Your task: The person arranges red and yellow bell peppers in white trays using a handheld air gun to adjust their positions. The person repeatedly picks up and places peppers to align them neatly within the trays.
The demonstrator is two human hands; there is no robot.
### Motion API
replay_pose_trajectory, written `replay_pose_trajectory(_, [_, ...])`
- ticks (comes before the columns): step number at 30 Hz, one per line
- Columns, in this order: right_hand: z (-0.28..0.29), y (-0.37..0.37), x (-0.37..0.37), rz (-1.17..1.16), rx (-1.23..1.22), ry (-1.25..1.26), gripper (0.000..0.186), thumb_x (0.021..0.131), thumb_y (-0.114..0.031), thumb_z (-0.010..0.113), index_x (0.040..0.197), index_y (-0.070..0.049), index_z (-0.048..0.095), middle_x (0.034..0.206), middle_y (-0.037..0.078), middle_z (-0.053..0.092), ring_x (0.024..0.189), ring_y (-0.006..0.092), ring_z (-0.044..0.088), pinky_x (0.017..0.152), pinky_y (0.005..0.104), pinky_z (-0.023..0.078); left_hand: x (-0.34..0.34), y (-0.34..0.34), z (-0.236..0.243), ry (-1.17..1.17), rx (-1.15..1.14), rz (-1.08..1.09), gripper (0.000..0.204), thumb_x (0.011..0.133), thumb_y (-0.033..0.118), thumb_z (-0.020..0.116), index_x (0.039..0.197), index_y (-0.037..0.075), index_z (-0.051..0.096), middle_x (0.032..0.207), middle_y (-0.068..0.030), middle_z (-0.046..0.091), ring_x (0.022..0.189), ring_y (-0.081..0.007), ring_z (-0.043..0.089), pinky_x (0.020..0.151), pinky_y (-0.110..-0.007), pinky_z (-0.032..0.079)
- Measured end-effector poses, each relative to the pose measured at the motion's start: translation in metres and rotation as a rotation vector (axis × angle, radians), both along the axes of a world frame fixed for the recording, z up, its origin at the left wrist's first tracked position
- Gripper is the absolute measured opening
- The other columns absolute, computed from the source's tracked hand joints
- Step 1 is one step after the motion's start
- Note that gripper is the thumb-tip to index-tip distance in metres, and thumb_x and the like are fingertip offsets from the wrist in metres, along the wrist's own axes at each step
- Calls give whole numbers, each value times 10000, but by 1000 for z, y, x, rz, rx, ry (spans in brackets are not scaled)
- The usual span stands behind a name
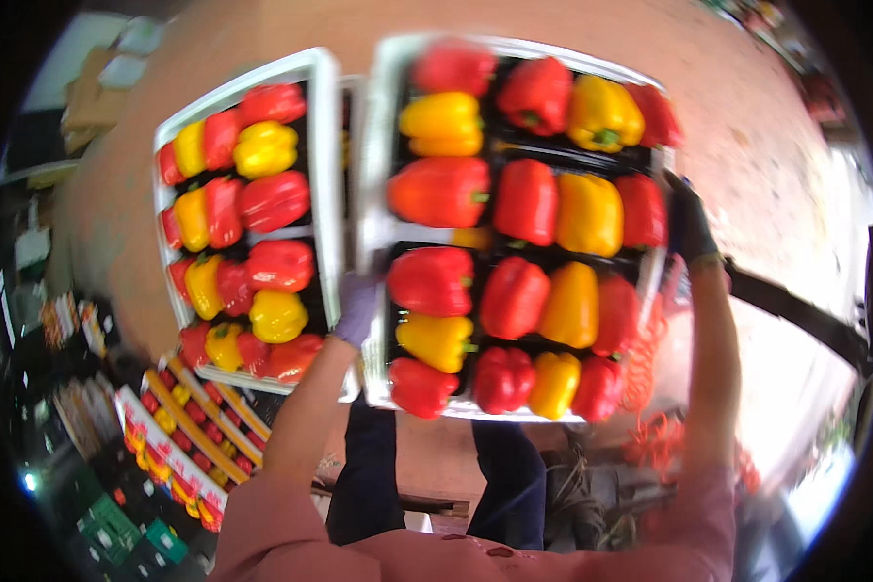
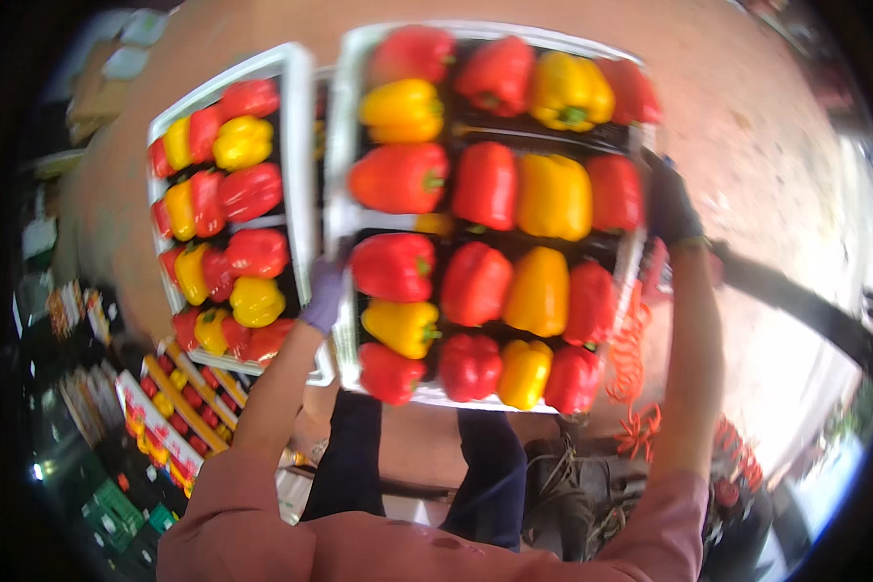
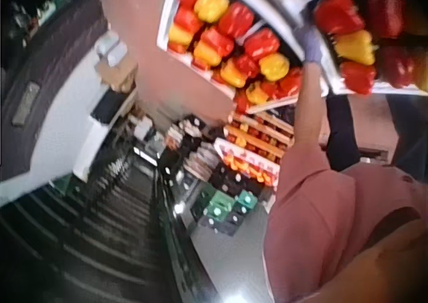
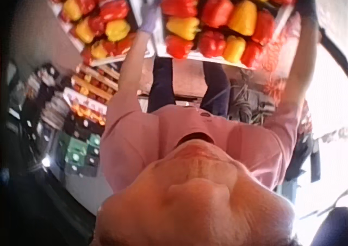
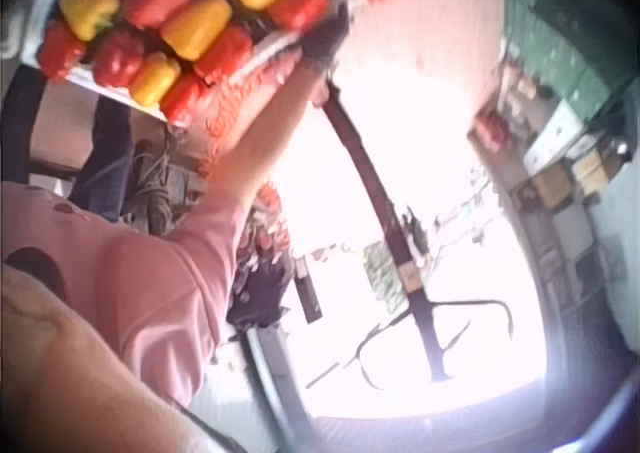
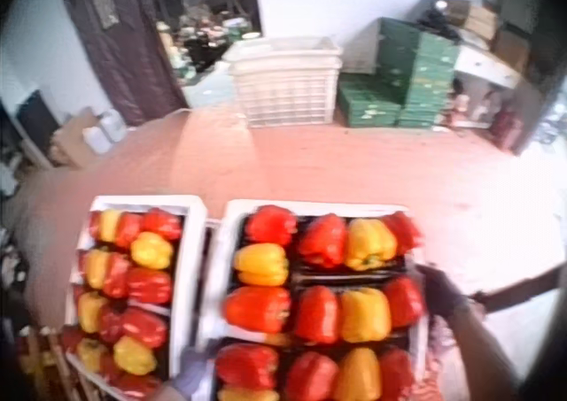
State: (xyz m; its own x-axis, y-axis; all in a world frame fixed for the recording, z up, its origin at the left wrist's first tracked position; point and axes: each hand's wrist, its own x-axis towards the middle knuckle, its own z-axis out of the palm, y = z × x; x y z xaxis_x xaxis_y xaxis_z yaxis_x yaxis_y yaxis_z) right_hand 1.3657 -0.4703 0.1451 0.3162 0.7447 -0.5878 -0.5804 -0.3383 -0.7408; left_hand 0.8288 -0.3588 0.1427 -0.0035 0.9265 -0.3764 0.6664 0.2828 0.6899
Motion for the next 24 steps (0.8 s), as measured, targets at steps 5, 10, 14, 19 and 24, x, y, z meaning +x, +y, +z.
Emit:
replay_pose_trajectory(5, [-8, -21, 12, 152, -112, -307, 460, 1046, -208, 437, 1468, -28, 404, 1375, 102, 553, 1236, 202, 539, 1058, 353, 434, 6, -11, 31, 41, -118, 69, 835, 871, 698, 591, 685, -114, 645, 520, -223, 575, 567, -349, 656, 549, -486, 460])
replay_pose_trajectory(10, [59, -64, -13, -24, 0, -130, 456, 1035, -321, 527, 1394, -45, 477, 1319, 106, 568, 1159, 227, 581, 1000, 377, 491, -18, -25, 73, -112, -71, -11, 623, 927, 564, 602, 889, -53, 684, 741, -280, 657, 812, -430, 685, 636, -445, 504])
replay_pose_trajectory(14, [129, -79, -59, -47, -80, -82, 392, 1043, -307, 501, 1343, -54, 505, 1222, 126, 622, 1132, 252, 603, 990, 390, 498, -59, -13, 132, -220, -179, 6, 495, 952, 471, 623, 941, -17, 702, 750, -173, 697, 730, -285, 699, 642, -378, 507])
replay_pose_trajectory(19, [170, -15, -165, -197, -146, -68, 211, 1012, -228, 565, 1177, -104, 514, 1051, 84, 628, 969, 220, 640, 842, 378, 554, -153, 24, 201, -170, -267, 76, 426, 972, 397, 639, 1004, -19, 723, 718, -75, 669, 656, -121, 606, 614, -300, 483])
replay_pose_trajectory(24, [208, 111, -302, 74, -23, 44, 359, 1010, -223, 560, 1306, -21, 569, 1226, 84, 641, 1083, 190, 638, 943, 339, 523, -315, 81, 191, 365, 198, -462, 368, 1015, 261, 505, 1311, 44, 542, 766, -193, 642, 646, -301, 618, 542, -419, 479])
